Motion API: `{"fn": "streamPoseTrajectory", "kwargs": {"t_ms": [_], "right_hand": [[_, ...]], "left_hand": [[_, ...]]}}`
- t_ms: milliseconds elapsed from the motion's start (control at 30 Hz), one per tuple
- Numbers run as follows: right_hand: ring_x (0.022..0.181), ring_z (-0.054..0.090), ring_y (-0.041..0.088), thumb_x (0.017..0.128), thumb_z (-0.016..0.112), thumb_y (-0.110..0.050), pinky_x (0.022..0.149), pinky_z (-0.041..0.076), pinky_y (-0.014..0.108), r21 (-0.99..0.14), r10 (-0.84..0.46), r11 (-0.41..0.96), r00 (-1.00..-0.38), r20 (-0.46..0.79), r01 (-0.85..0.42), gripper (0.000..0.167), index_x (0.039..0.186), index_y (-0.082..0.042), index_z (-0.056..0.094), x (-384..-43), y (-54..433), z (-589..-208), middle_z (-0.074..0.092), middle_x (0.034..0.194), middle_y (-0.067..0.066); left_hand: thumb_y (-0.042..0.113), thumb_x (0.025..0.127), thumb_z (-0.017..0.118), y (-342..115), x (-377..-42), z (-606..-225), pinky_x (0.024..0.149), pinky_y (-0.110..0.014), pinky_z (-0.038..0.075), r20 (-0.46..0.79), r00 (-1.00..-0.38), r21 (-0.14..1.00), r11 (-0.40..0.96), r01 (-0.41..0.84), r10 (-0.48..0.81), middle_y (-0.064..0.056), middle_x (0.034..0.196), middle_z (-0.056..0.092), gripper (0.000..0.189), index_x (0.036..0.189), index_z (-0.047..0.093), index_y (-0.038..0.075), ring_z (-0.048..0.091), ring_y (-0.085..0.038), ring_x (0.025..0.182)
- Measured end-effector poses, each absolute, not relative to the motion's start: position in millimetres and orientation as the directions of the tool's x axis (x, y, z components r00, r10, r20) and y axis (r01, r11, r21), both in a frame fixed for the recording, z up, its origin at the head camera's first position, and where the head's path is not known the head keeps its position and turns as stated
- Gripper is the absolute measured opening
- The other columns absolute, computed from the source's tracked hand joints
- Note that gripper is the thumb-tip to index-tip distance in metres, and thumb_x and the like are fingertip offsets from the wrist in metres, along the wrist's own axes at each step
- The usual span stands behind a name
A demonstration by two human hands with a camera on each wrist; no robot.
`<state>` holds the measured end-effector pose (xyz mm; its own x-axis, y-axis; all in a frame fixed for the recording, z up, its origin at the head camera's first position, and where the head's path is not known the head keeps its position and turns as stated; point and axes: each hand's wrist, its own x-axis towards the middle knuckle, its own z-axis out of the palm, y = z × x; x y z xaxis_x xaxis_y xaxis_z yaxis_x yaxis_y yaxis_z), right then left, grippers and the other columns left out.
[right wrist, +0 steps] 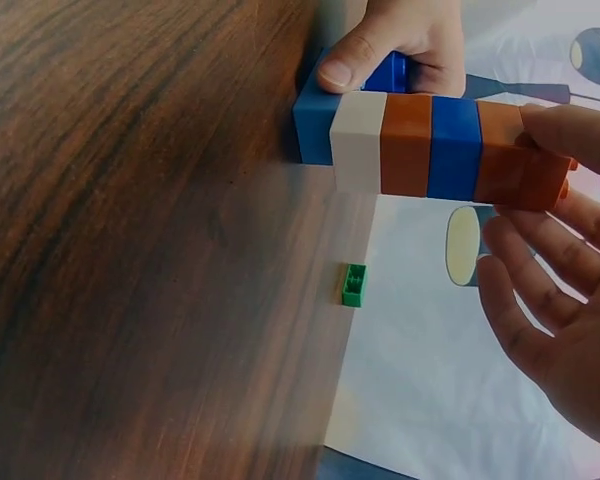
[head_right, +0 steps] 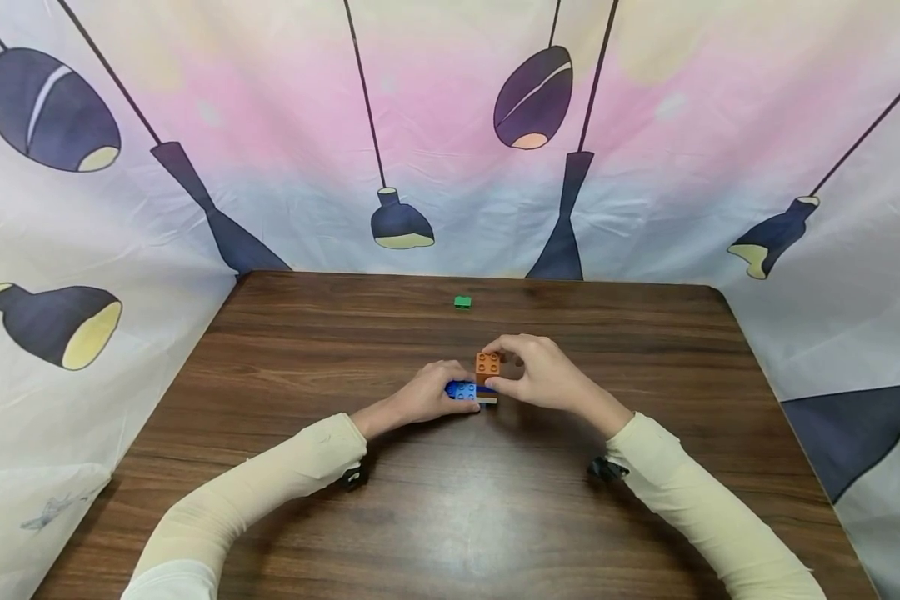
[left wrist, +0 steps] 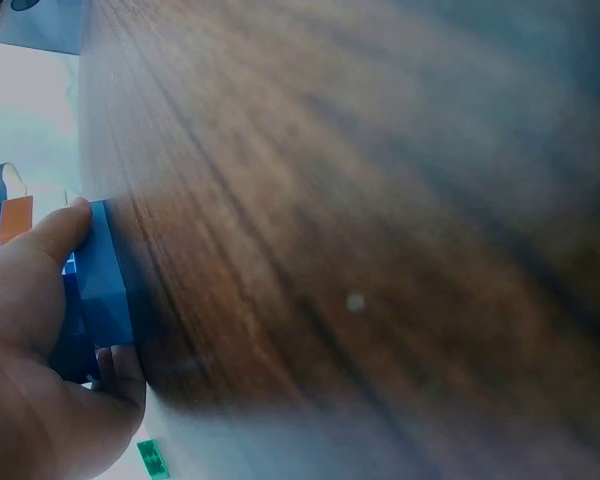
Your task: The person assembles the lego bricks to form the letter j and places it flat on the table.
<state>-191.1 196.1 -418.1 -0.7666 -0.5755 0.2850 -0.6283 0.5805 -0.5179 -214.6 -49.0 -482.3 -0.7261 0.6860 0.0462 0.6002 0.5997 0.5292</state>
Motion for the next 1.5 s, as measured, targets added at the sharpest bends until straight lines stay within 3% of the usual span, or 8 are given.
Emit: {"fn": "streamPoseTrajectory", "kwargs": {"t_ms": [200,400,767,1100,1500], "right_hand": [[0.101,0.069,0.020,0.088,0.082,-0.029,0.081,0.056,0.039,-0.531,-0.564,0.574,-0.771,0.296,-0.624,0.044,0.127,-0.012,0.069,-190,198,-420,0.072,0.112,-0.001],[0.098,0.068,0.014,0.088,0.082,-0.033,0.079,0.056,0.037,-0.565,-0.528,0.580,-0.799,0.288,-0.587,0.049,0.131,-0.015,0.067,-187,200,-425,0.072,0.110,-0.003],[0.098,0.068,0.017,0.088,0.083,-0.030,0.075,0.058,0.039,-0.628,-0.458,0.585,-0.848,0.265,-0.512,0.052,0.134,-0.014,0.065,-182,203,-434,0.073,0.108,0.001],[0.095,0.068,0.016,0.088,0.082,-0.039,0.076,0.057,0.038,-0.610,-0.434,0.608,-0.856,0.281,-0.509,0.055,0.135,-0.015,0.065,-179,200,-440,0.072,0.107,0.000],[0.091,0.067,0.013,0.088,0.083,-0.034,0.077,0.056,0.038,-0.586,-0.411,0.621,-0.852,0.323,-0.521,0.050,0.130,-0.012,0.067,-176,195,-440,0.072,0.102,-0.001]], "left_hand": [[0.040,0.093,0.075,-49,-215,-483,0.075,-0.027,0.043,0.046,-0.723,0.537,0.593,0.600,0.690,-0.002,0.116,0.069,0.044,0.126,0.072,0.012,0.058,-0.012,0.093],[0.041,0.093,0.076,-51,-216,-482,0.079,-0.029,0.046,0.046,-0.715,0.539,0.586,0.605,0.697,-0.002,0.119,0.069,0.045,0.127,0.071,0.012,0.060,-0.012,0.097],[0.045,0.089,0.078,-67,-207,-469,0.104,-0.046,0.044,0.080,-0.758,0.537,0.612,0.580,0.648,-0.004,0.128,0.063,0.061,0.136,0.061,0.011,0.056,-0.022,0.120],[0.039,0.091,0.079,-84,-201,-471,0.105,-0.048,0.043,0.106,-0.761,0.529,0.611,0.589,0.640,-0.006,0.129,0.062,0.056,0.135,0.062,0.009,0.055,-0.025,0.123],[0.032,0.095,0.075,-93,-200,-472,0.105,-0.044,0.046,0.134,-0.765,0.508,0.619,0.598,0.629,-0.004,0.126,0.066,0.042,0.131,0.065,0.012,0.059,-0.022,0.120]]}}
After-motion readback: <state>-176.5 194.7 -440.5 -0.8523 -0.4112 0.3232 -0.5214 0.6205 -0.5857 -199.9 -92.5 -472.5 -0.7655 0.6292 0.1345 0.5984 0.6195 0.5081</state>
